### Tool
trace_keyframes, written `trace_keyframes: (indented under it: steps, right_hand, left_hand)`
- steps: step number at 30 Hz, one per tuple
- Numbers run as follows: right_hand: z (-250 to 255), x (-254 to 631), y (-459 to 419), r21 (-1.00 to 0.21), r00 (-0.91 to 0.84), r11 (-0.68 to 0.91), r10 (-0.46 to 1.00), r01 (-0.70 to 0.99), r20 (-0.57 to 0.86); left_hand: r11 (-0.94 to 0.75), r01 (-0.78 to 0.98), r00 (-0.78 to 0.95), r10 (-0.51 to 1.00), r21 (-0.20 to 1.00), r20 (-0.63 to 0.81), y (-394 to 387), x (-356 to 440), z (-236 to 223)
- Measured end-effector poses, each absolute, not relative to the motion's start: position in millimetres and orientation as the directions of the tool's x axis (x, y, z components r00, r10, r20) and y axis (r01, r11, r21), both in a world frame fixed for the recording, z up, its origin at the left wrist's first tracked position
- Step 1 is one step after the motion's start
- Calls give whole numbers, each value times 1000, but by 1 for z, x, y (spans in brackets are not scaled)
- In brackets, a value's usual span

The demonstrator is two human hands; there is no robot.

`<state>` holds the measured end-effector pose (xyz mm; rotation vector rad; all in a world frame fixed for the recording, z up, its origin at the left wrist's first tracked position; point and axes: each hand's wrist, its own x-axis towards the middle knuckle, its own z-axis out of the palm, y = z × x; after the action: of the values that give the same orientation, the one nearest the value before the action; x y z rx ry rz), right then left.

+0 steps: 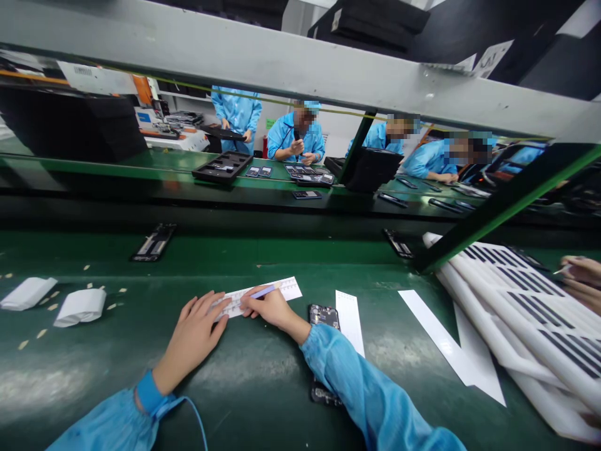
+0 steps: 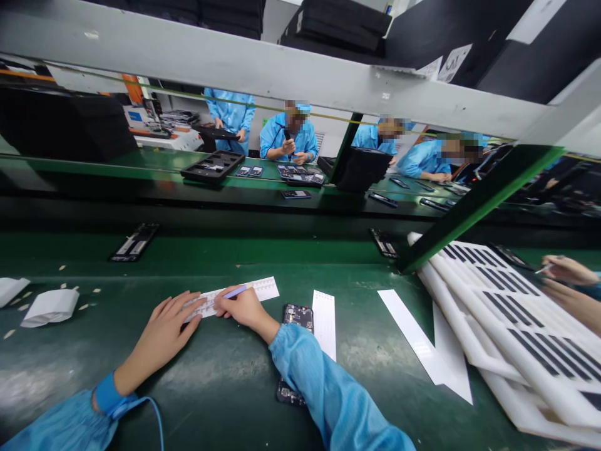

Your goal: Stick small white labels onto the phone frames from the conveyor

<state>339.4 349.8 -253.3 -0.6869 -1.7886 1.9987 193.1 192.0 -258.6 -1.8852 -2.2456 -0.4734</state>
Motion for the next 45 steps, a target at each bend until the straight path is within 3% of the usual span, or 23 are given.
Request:
trace_keyframes:
  steps: [5, 11, 15, 19, 28, 38, 45]
  right_hand:
    - [-231, 342, 348, -982, -756, -186, 646, -24, -104]
    - [-183, 416, 342, -986, -630, -69, 776, -153, 44]
    - [-198, 510, 314, -998, -465, -24, 885, -65, 8]
    - [-233, 574, 272, -999, -325, -37, 945, 2, -35]
    - [-241, 579, 261, -998, -415, -49, 908, 26, -55]
    - [-237, 581, 264, -997, -482, -49, 874, 55, -69]
    - [-237, 582, 265, -995, -492, -56, 866, 78, -87]
  left_hand:
    - [140, 980, -180, 924, 140, 337, 192, 193, -256]
    - [-21, 995, -28, 879, 97, 476, 192, 202, -247]
    - [-248, 961, 149, 840, 125, 522, 188, 237, -244]
    - [-434, 885, 325, 836, 170, 442, 184, 289, -239]
    - [-592, 776, 489, 782, 215, 387, 209, 342, -232]
    - [-640, 731, 556, 759, 235, 338, 208, 339, -235]
    - [-640, 728, 537, 755, 245, 377, 208, 341, -236]
